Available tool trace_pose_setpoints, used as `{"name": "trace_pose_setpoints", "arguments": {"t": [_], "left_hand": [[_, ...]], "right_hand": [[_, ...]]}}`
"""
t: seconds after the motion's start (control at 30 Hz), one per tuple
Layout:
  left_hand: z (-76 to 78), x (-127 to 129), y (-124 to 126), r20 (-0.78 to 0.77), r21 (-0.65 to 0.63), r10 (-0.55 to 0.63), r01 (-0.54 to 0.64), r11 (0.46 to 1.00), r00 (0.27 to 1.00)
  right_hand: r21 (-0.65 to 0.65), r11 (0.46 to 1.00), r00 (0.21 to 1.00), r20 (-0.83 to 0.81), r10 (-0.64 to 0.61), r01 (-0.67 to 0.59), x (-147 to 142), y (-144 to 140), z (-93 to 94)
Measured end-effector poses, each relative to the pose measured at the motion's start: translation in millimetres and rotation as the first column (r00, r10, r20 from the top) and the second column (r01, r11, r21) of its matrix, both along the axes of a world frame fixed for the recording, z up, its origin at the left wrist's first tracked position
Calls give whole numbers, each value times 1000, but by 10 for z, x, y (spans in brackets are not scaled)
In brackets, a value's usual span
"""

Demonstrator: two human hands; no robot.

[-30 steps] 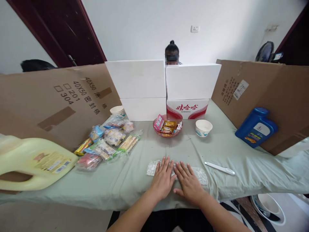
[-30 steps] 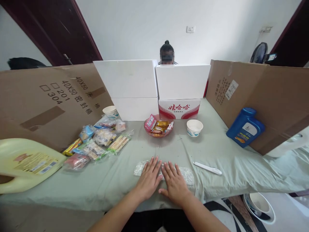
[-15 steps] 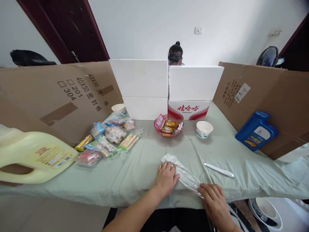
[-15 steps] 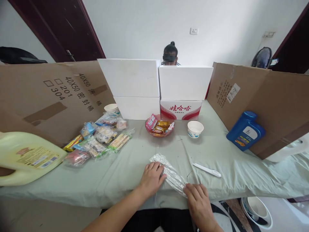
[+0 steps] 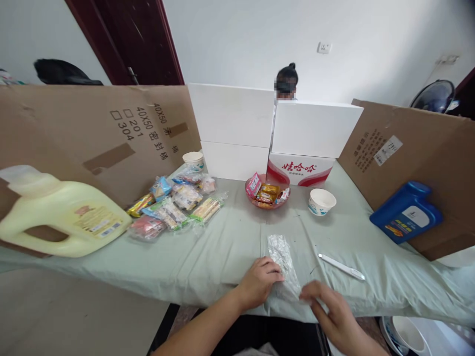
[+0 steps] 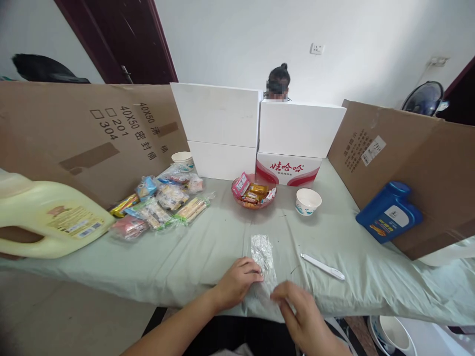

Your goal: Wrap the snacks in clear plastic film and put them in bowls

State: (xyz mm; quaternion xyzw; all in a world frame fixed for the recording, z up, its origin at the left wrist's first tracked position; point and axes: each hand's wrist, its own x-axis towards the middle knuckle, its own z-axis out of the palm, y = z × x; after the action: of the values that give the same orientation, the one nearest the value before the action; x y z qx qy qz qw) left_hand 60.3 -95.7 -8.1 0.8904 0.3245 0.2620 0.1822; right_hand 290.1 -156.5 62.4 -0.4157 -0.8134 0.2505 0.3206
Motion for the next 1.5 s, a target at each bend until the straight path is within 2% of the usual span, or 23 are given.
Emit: {"name": "trace_pose_setpoints", "arguments": {"t": [0.07,0.13,0.23,0.33,0.57,0.73,0.83,0.9,1.0,1.1,1.13,1.2,1.27,1.3,1.4,1.5], "left_hand": [[7,-48,5,-11,-27,-47,47,999,999],[27,-66,9,-29,-41,-59,58,997,998],[51,-55,16,-42,-37,-52,51,998,998],[54,-42,26,-44,-26,-51,50,998,998],[21,-36,-12,25,-8,-42,42,999,999],[48,-45,-27,252,13,137,-145,989,958],[87,-17,4,152,38,107,-114,993,983],[98,21,12,77,22,128,-130,991,989],[100,73,9,38,-19,199,-198,980,979],[124,100,57,7,-18,203,-203,979,979],[138,105,97,-5,-19,202,-202,979,979],[168,119,212,-30,-23,202,-203,979,979],[184,135,344,-69,-9,187,-189,982,980],[184,142,403,-90,4,176,-176,984,980],[152,151,506,-132,58,137,-131,990,982],[113,137,510,-102,87,118,-109,990,988]], "right_hand": [[-150,986,997,-10,-76,73,-139,358,4],[-240,959,987,100,-127,148,-272,766,-76],[-222,955,967,207,-150,196,-442,1271,-266],[-144,962,937,299,-182,233,-556,1474,-421],[70,935,804,490,-335,348,-719,1328,-581],[143,932,739,574,-353,333,-777,1301,-622],[168,936,726,595,-346,308,-782,1304,-620],[181,942,726,602,-332,281,-725,1345,-580],[214,940,723,601,-341,265,-510,1460,-426],[268,921,719,577,-388,283,-269,1466,-230],[278,924,729,571,-379,263,-224,1405,-190],[280,949,775,565,-284,144,-202,1178,-188],[270,963,817,557,-151,-6,-234,861,-289],[273,961,830,545,-120,-41,-250,698,-363],[310,949,856,504,-116,-54,-248,326,-571],[364,931,879,445,-173,-1,-216,212,-644]]}}
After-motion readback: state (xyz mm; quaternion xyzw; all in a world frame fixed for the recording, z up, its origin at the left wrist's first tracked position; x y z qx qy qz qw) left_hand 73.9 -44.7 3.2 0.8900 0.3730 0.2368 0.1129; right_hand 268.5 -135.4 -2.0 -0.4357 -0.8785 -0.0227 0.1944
